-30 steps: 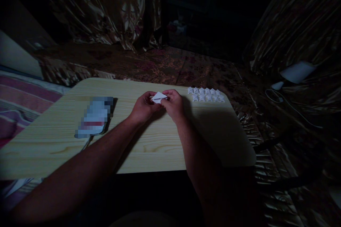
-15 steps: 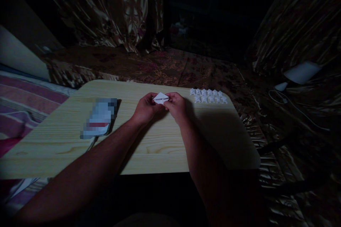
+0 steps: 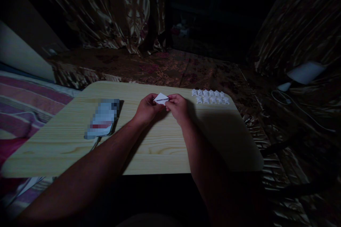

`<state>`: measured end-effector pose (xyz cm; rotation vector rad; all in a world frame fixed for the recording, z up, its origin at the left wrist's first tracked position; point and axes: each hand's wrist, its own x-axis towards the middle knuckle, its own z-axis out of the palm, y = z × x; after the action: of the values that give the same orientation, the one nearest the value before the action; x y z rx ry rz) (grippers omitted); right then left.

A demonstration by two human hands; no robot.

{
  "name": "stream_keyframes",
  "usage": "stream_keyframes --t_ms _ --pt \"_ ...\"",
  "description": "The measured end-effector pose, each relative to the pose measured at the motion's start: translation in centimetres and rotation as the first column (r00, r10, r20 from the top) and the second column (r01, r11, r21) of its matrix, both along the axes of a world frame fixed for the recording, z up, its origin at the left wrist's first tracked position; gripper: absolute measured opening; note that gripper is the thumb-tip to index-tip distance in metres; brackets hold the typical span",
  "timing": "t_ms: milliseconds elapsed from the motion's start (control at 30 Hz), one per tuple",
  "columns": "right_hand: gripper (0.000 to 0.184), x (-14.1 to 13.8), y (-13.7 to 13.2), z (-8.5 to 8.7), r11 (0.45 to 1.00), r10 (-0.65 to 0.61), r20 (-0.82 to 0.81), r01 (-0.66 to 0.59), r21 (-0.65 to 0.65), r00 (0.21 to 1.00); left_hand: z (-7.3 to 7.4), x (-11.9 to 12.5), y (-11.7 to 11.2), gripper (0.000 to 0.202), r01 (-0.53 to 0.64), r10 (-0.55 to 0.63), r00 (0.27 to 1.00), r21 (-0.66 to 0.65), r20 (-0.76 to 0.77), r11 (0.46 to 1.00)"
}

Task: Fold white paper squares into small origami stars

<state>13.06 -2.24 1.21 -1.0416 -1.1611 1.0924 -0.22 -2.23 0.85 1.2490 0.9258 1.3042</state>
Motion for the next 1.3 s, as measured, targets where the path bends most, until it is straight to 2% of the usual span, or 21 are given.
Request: stream_keyframes --t_ms 200,367,500,767,933,1300 --pt "0.025 0.7 0.5 -0.4 0.997 -0.069 0.124 0.066 0.027 0.99 0.4 -0.1 -0.4 0.028 0.038 -0.032 0.994 0.052 -0.103 0.998" --pt "0.016 0.9 0.4 -0.4 1.0 -0.016 0.216 0.013 0.016 0.976 0.6 -0.6 0.2 0.03 -0.07 0.069 0.997 -0.003 -0.028 0.998" --pt "0.015 0.8 0.2 -0.4 1.0 0.022 0.249 -0.026 0.011 0.968 0.0 -0.9 0.6 0.032 -0.069 0.069 0.998 -0.031 0.0 0.997" --pt "0.021 0.9 -0.3 0.5 0.997 0.072 0.182 -0.075 0.005 0.981 -0.1 -1.1 0.8 0.028 -0.099 0.1 0.995 -0.06 0.008 0.993" --pt "0.02 1.1 -0.8 1.2 0.994 0.092 0.173 -0.102 0.046 0.981 -0.1 -1.1 0.9 0.029 -0.105 0.105 0.994 -0.043 0.012 0.994" --pt "0.017 1.0 -0.7 0.9 0.991 0.088 0.174 -0.103 0.079 0.981 0.0 -1.3 0.9 0.034 -0.094 0.098 0.994 -0.072 0.047 0.993"
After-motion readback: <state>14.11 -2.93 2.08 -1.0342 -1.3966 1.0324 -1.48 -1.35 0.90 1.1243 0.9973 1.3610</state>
